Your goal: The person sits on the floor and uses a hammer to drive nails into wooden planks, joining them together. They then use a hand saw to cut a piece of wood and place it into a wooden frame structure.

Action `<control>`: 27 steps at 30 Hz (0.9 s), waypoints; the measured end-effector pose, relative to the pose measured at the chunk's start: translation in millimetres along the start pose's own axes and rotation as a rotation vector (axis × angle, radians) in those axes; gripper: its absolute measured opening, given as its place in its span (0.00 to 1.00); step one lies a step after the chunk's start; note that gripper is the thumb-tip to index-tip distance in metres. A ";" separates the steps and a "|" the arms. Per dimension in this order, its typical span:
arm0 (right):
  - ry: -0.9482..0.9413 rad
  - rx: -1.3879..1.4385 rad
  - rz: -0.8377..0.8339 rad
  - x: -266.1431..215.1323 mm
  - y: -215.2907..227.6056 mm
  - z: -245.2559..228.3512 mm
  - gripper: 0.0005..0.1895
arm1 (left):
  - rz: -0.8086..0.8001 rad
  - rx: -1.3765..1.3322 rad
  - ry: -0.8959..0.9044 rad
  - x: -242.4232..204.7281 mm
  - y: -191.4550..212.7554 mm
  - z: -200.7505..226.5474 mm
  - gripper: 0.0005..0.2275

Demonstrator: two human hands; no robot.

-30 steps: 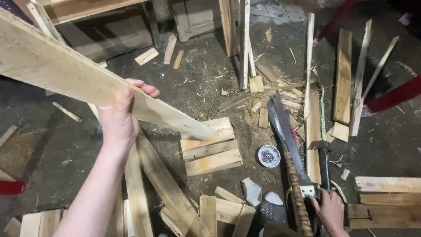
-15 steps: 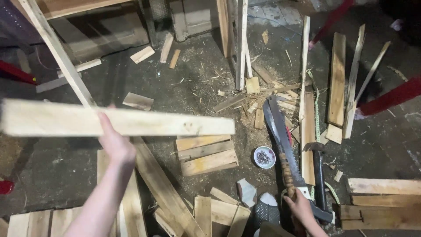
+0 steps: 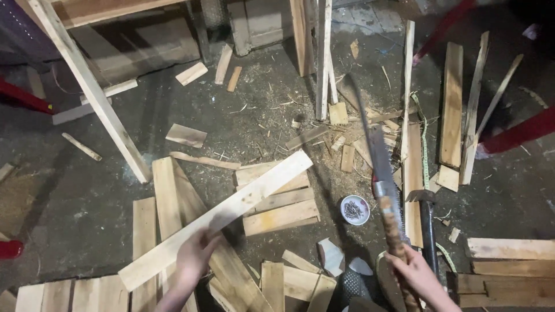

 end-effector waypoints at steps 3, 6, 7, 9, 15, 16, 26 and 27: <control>0.050 -0.228 0.046 0.9 -23.2 -12.2 0.15 | 0.145 0.595 -0.484 52.7 -19.8 5.4 0.35; 0.125 -0.436 0.018 4.8 -47.8 -13.0 0.25 | 0.350 0.629 -0.941 85.1 -20.3 10.4 0.44; 0.077 -0.417 -0.008 2.8 -54.8 -9.0 0.23 | 0.164 0.644 -0.757 98.4 -23.6 -0.7 0.37; 0.030 -0.404 -0.038 0.5 -64.6 -3.6 0.21 | -0.017 0.647 -0.566 109.5 -25.0 -15.1 0.30; -0.081 -0.171 -0.072 -1.3 -75.7 4.3 0.15 | 0.227 0.659 -0.946 71.8 22.9 39.0 0.08; -0.111 -0.165 -0.065 0.7 -74.9 10.6 0.19 | 0.194 0.685 -0.863 79.1 26.6 30.2 0.08; -0.067 -0.113 -0.179 -19.9 -101.5 -14.0 0.20 | -0.025 0.642 -0.605 81.7 24.3 -3.9 0.08; -0.068 -0.116 -0.182 -17.1 -104.1 -9.0 0.20 | -0.024 0.642 -0.601 83.1 24.9 -3.5 0.08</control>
Point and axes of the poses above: each hand's wrist, its own x-axis towards the middle knuckle, its own y-axis out of the back of the hand, z = x × y, the point moved 9 cm from there along x, towards the middle knuckle, and after that the axes turned 13 degrees about z, right-handed, at the moved point
